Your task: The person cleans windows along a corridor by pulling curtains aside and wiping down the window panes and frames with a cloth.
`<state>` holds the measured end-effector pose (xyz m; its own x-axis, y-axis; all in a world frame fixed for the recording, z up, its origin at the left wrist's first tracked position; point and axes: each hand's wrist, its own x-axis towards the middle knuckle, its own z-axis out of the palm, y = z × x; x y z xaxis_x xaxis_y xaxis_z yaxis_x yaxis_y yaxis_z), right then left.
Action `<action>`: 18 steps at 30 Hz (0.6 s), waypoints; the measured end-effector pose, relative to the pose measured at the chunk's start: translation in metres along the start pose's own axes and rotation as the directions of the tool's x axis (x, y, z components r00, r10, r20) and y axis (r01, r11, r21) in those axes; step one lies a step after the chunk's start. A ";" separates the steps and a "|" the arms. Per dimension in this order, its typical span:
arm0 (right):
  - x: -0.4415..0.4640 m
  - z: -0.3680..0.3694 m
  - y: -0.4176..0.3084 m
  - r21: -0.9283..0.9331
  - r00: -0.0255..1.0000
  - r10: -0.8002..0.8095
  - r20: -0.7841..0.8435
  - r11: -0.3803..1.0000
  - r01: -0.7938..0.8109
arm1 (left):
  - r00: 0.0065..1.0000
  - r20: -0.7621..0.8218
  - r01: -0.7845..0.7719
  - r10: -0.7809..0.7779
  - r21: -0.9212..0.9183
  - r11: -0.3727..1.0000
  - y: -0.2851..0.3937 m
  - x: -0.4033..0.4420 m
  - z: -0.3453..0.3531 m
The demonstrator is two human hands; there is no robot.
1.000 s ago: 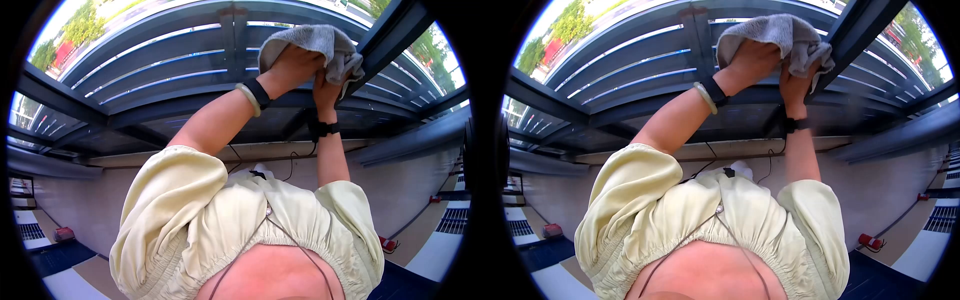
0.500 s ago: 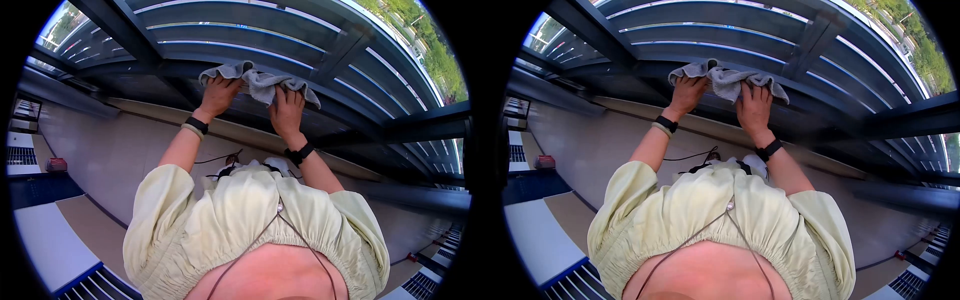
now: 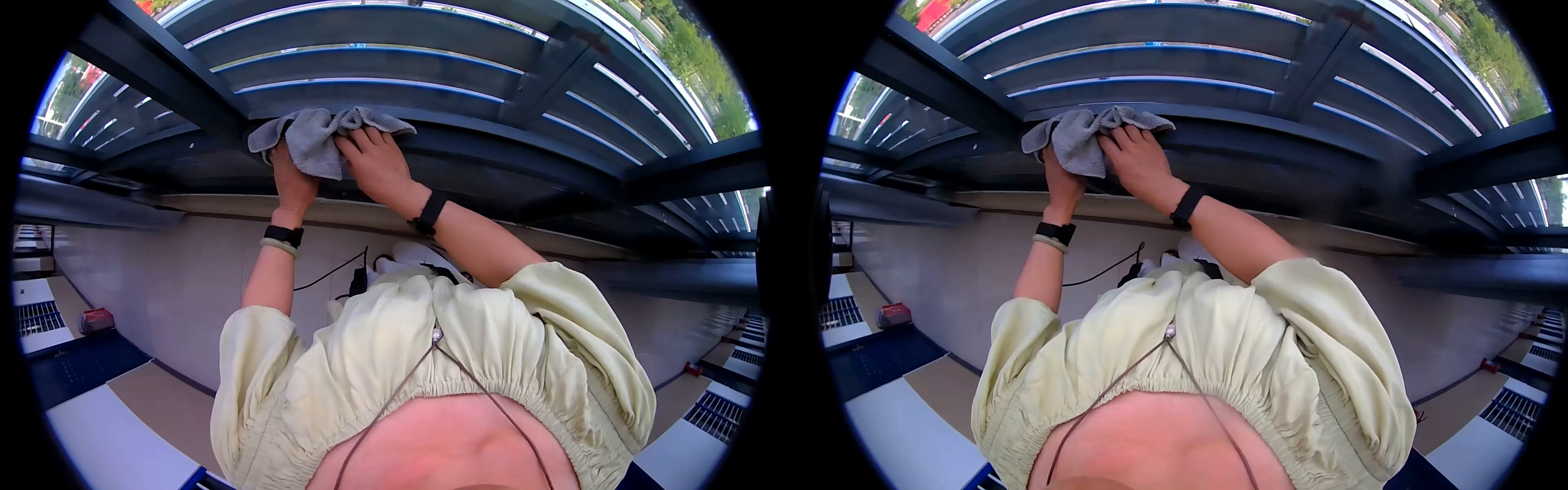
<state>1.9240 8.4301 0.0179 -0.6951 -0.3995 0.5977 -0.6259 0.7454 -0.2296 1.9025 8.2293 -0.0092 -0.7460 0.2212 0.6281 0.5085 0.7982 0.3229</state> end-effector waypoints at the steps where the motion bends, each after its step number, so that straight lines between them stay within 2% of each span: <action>1: -0.015 -0.013 0.009 -0.008 0.999 0.027 -0.033 1.000 -0.027 | 0.998 -0.020 -0.067 0.066 -0.034 0.997 0.026 0.000 0.013; 3: -0.046 -0.040 0.032 -0.043 0.993 0.080 -0.091 0.995 -0.084 | 0.988 -0.082 -0.139 0.132 -0.086 0.987 0.084 0.004 0.037; 6: -0.095 -0.085 0.068 -0.095 0.972 0.191 -0.137 0.974 -0.204 | 0.961 -0.021 -0.274 0.274 -0.143 0.951 0.148 0.014 0.071; 8: -0.125 -0.119 0.088 -0.112 0.948 0.284 -0.145 0.947 -0.301 | 0.949 0.013 -0.300 0.314 -0.258 0.918 0.184 0.020 0.094; 13: -0.185 -0.190 0.124 -0.009 0.867 0.342 -0.362 0.929 -0.370 | 0.871 0.000 -0.450 0.491 -0.398 0.799 0.272 0.030 0.141; 15: -0.186 -0.251 0.124 -0.032 0.829 0.275 -0.486 0.943 -0.332 | 0.830 -0.123 -0.526 0.544 -0.498 0.689 0.325 0.063 0.139; 18: -0.173 -0.364 0.130 -0.362 0.795 -0.047 -0.604 0.906 -0.221 | 0.748 -0.313 -0.649 0.585 -0.527 0.549 0.411 0.128 0.108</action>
<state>2.0913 8.7902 0.1645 -0.3095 -0.0304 0.9504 -0.2851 0.9565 -0.0623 1.9695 8.6460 0.1279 -0.1261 0.4570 0.8805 0.9899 -0.0006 0.1421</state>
